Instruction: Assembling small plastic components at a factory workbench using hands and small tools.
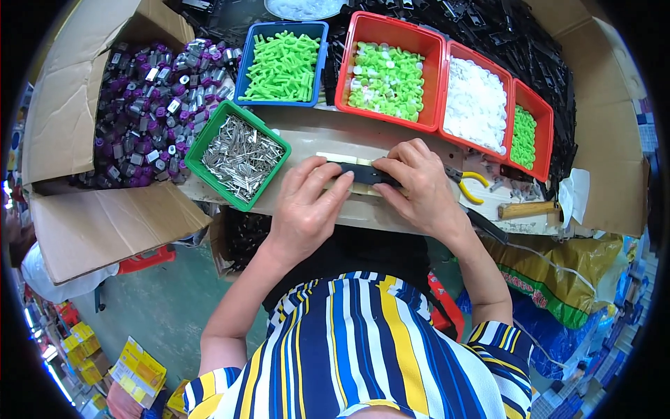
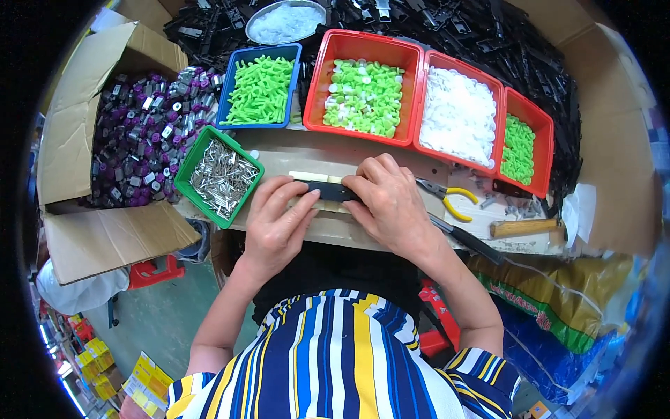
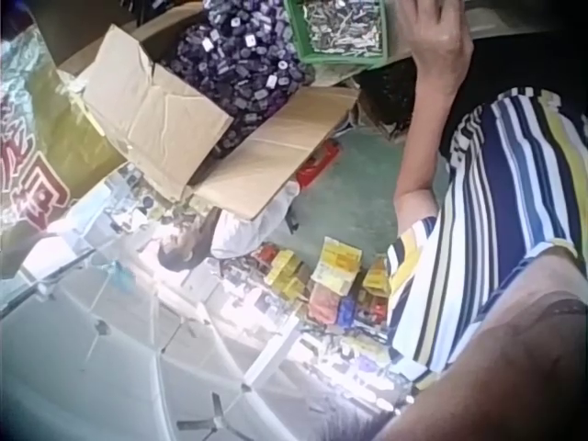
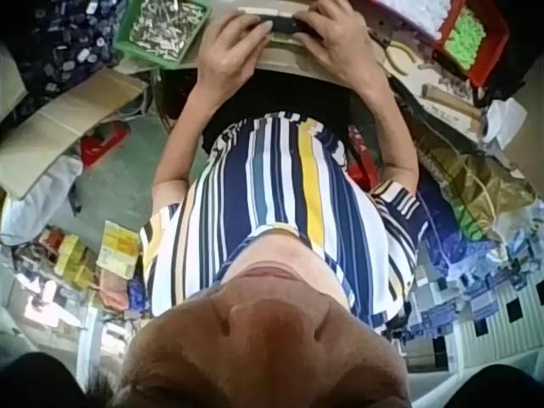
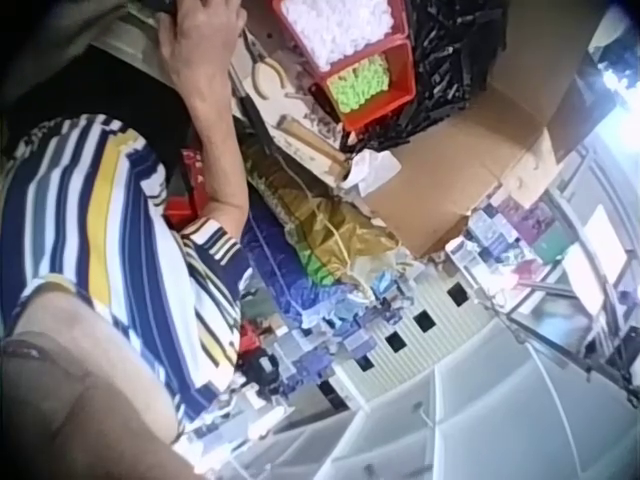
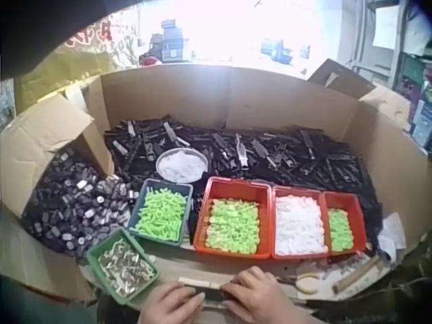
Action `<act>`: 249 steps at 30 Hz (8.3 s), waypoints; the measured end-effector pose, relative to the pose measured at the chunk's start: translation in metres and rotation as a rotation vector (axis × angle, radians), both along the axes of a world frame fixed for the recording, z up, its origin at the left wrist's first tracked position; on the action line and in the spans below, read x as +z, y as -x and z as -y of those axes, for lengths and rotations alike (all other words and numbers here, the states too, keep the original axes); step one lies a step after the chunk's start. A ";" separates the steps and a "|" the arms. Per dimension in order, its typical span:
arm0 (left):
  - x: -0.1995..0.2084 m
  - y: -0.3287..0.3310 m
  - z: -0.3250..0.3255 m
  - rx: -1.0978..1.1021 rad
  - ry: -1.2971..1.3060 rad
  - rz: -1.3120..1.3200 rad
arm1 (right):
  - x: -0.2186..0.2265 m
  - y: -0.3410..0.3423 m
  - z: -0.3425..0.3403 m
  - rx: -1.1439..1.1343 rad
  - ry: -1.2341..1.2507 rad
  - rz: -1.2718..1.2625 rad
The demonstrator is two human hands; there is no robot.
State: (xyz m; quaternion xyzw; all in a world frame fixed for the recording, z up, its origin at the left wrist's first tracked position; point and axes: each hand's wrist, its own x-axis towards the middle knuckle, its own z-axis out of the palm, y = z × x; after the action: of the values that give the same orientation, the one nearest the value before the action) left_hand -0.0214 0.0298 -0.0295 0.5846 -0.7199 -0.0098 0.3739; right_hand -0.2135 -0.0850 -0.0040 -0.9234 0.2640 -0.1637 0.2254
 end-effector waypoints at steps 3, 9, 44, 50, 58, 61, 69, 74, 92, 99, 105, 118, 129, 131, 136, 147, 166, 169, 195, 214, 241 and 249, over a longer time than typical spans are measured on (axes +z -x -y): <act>-0.008 0.008 0.007 -0.058 0.026 0.070 | -0.001 0.001 0.000 -0.004 0.016 -0.002; -0.021 0.009 0.008 -0.054 0.101 0.129 | 0.002 0.038 0.003 -0.062 -0.012 0.138; -0.021 0.012 0.011 -0.068 0.193 0.221 | 0.025 0.066 -0.045 -0.234 -0.159 -0.428; -0.018 0.044 -0.011 -0.035 0.051 0.166 | 0.026 0.064 -0.047 -0.256 -0.141 -0.480; -0.027 0.045 -0.010 -0.021 0.097 0.278 | 0.052 0.054 -0.036 -0.208 -0.052 -0.303; -0.031 0.046 -0.012 -0.008 0.080 0.251 | 0.060 0.042 -0.038 -0.235 -0.038 -0.058; -0.035 0.045 -0.009 -0.011 0.107 0.217 | 0.045 0.024 -0.028 -0.113 0.034 -0.226; -0.033 0.043 -0.008 -0.015 0.152 0.233 | 0.021 0.021 -0.026 -0.109 0.089 -0.223; -0.012 0.014 -0.022 0.057 0.125 0.077 | 0.012 0.039 -0.028 -0.134 0.059 -0.343; -0.010 0.008 -0.007 0.067 0.129 0.152 | 0.042 0.039 -0.034 -0.158 0.053 -0.135; -0.023 0.014 0.002 -0.003 0.123 0.171 | 0.001 0.064 -0.036 -0.173 0.070 -0.313; -0.019 0.010 0.003 -0.041 0.139 0.254 | 0.018 0.087 -0.045 -0.304 0.042 -0.352; -0.016 0.010 0.006 -0.055 0.130 0.261 | 0.007 0.069 -0.034 -0.285 0.103 -0.336; -0.018 0.009 0.002 -0.044 0.128 0.260 | 0.025 0.065 -0.035 -0.280 0.106 -0.341; -0.015 0.009 0.002 -0.040 0.140 0.258 | 0.035 0.063 -0.049 -0.353 0.208 -0.029; -0.016 0.009 0.004 -0.031 0.097 0.250 | 0.018 0.093 -0.050 -0.433 0.115 -0.048; -0.005 0.013 0.034 -0.133 -0.028 0.024 | -0.015 0.135 -0.010 -0.260 0.135 -0.035; -0.004 0.007 0.039 -0.184 -0.024 -0.095 | -0.009 0.137 0.007 -0.241 0.192 -0.080; 0.024 0.017 0.008 -0.318 -0.203 -0.820 | -0.018 0.131 0.027 -0.272 0.207 -0.287; 0.029 0.061 0.019 -0.358 -0.259 -0.921 | 0.018 0.069 -0.014 -0.210 -1.225 0.898; 0.033 0.042 0.001 -0.292 -0.249 -0.749 | 0.038 0.069 -0.040 -0.081 0.219 0.024; 0.034 0.035 -0.002 -0.290 -0.248 -0.653 | 0.037 0.070 -0.037 0.031 0.414 -0.002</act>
State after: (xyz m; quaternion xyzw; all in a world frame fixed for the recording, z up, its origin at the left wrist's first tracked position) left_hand -0.0568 0.0322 0.0041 0.4836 -0.6314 -0.3356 0.5048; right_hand -0.2835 -0.0478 0.0335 -0.9541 0.2107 -0.2102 0.0330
